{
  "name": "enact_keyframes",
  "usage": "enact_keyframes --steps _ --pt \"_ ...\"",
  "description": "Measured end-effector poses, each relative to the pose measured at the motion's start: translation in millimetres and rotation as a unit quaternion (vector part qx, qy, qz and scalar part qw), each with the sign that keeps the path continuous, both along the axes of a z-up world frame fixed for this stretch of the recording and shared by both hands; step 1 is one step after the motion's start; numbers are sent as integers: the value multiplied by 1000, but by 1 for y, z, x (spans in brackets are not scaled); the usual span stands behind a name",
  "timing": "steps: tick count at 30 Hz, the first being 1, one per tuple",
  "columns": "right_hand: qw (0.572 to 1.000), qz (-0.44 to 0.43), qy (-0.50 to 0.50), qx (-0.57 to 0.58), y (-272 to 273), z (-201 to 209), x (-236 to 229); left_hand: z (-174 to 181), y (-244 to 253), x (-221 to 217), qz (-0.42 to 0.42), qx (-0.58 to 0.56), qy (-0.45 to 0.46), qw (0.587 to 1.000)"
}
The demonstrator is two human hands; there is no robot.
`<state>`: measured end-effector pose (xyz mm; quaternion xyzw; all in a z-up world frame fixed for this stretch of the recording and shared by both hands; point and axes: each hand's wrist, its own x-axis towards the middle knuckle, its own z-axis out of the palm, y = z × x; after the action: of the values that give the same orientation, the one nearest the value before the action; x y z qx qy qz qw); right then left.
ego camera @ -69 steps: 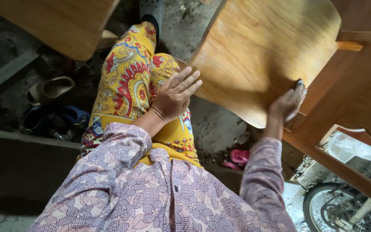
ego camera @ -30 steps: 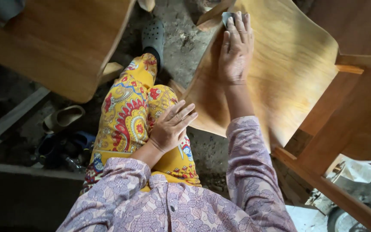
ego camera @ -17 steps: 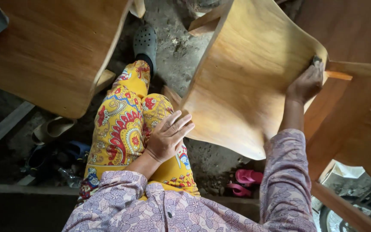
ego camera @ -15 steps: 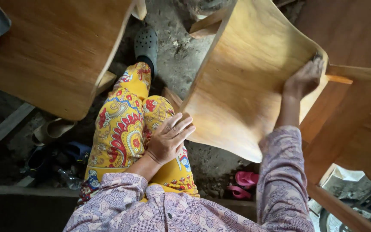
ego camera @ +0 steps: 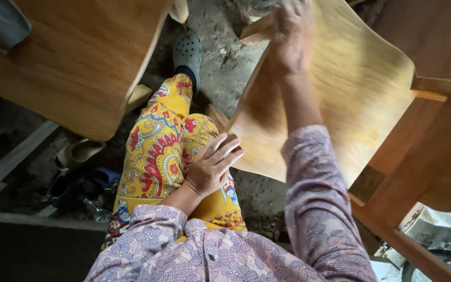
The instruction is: The person sits on the floor and sands the seat of a wooden chair using a sanding block. They hold the chair steady with one hand while sanding with the other, moving the block across the surface repeatedly.
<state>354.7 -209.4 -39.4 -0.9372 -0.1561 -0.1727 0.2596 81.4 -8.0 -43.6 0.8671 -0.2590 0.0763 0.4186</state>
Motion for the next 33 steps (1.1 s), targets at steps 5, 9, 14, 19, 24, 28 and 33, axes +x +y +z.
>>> enact_keyframes --steps 5,9,14,19,24,28,33 --pt "992 -73 -71 68 -99 -11 -53 1 2 -3 -2 16 0 1000" --pt "977 -213 -11 -31 -219 -51 -145 -13 -2 -8 12 13 -19 1000" --pt "915 -390 -64 -87 -263 -79 -245 -20 -6 -9 59 26 -98 993" --pt "927 -342 -141 -58 -125 -46 -207 -22 -7 -13 65 28 -126 990" --pt "910 -117 -141 -371 7 -54 -180 -21 -9 -19 70 40 -147 986" --pt "998 -62 18 2 25 13 -198 -19 -8 -27 69 71 -137 986" --pt "965 -137 0 -224 -127 -50 -259 -24 -9 -32 79 102 -143 981"
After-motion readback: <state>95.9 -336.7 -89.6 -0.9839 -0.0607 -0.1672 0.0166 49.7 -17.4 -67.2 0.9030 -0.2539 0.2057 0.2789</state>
